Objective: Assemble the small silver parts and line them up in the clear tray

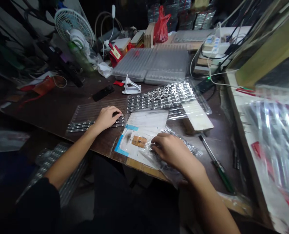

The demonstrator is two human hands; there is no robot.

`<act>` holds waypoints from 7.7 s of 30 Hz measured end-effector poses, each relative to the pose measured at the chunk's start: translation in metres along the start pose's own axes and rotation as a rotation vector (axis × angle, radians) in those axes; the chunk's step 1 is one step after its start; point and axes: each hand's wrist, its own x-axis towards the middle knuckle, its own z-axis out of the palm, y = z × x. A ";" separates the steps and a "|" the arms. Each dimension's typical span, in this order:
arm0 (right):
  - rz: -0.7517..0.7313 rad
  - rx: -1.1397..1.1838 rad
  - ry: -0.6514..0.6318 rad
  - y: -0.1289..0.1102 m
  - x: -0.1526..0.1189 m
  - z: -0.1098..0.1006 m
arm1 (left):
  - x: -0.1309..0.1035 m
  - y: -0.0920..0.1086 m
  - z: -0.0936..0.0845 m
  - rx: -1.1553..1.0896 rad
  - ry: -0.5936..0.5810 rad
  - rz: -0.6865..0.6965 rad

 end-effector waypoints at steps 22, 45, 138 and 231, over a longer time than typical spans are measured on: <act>-0.105 0.121 0.103 -0.005 0.001 0.006 | 0.061 0.119 0.029 -0.153 0.148 0.277; -0.093 0.291 0.319 -0.008 0.013 0.018 | -0.084 0.086 0.032 -0.613 -0.008 0.118; -0.143 0.073 0.114 -0.028 0.033 0.045 | -0.101 0.048 0.012 -0.571 0.228 -0.018; -0.004 0.161 0.257 -0.023 0.031 0.045 | -0.088 0.082 0.042 -0.633 0.138 0.088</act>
